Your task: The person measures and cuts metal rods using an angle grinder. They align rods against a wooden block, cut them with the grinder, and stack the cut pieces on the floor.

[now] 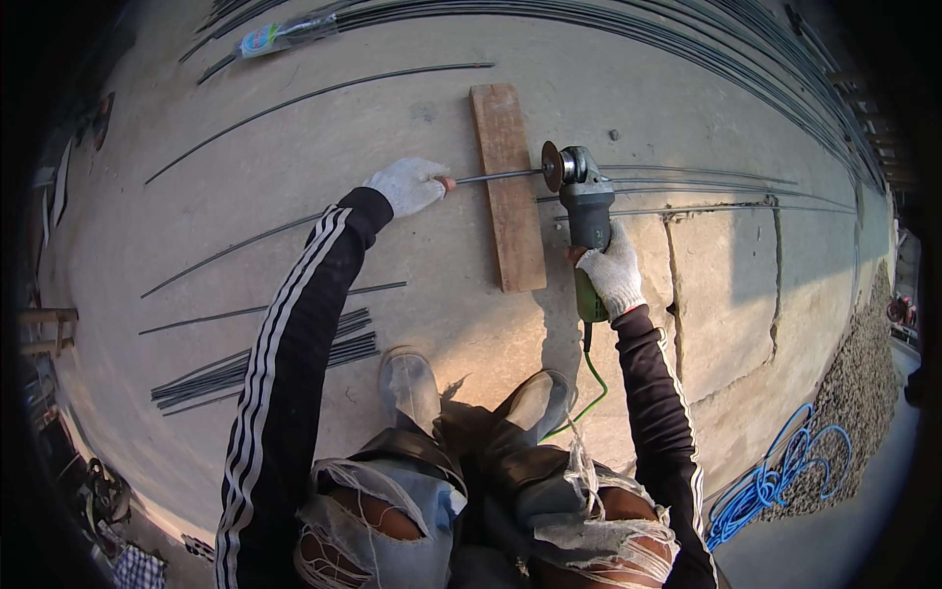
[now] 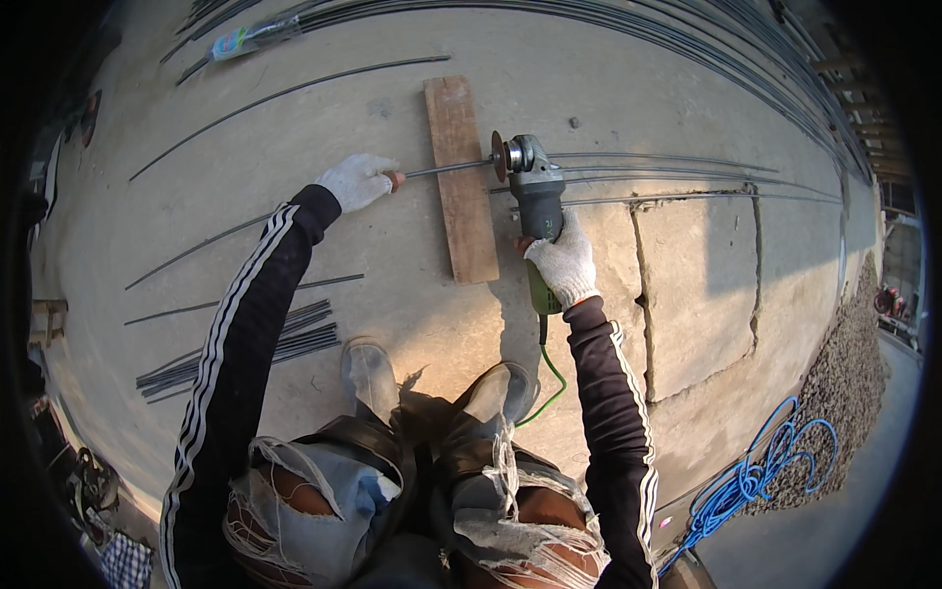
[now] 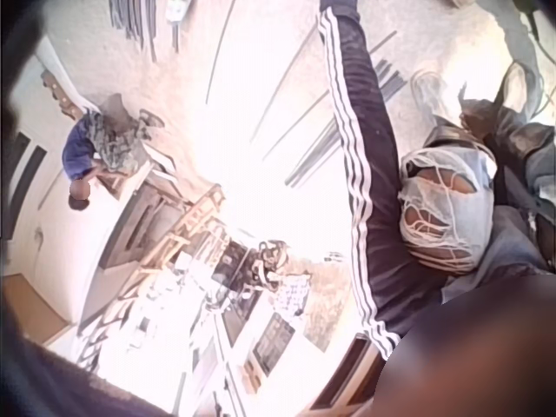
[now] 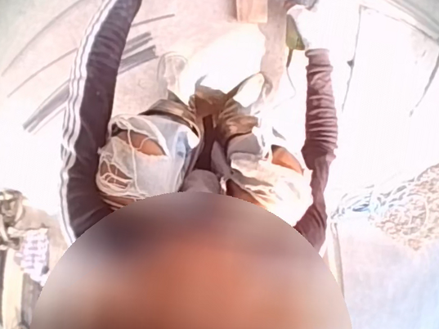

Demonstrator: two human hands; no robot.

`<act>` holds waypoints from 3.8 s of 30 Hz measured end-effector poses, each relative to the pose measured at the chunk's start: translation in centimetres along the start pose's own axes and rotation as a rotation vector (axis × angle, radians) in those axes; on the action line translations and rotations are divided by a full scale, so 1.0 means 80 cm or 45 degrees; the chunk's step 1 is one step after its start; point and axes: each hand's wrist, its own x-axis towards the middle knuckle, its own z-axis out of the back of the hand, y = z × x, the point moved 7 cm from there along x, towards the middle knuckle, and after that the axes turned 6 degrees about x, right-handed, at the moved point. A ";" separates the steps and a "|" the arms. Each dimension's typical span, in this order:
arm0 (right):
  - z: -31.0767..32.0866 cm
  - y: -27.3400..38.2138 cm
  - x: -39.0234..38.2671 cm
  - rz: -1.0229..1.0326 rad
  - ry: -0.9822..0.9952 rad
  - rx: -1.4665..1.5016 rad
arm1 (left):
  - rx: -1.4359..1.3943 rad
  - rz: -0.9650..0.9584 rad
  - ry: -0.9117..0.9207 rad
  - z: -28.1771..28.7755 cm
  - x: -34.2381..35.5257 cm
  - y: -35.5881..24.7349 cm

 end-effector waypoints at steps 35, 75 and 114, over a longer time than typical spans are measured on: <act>0.002 0.008 0.005 -0.022 -0.029 -0.202 | -0.003 -0.023 -0.032 0.005 -0.008 -0.012; 0.007 0.010 -0.001 -0.053 -0.024 -0.260 | -0.011 -0.011 -0.071 -0.003 -0.009 -0.005; 0.013 -0.002 -0.010 -0.044 -0.032 -0.339 | -0.107 -0.092 -0.133 -0.022 -0.008 0.008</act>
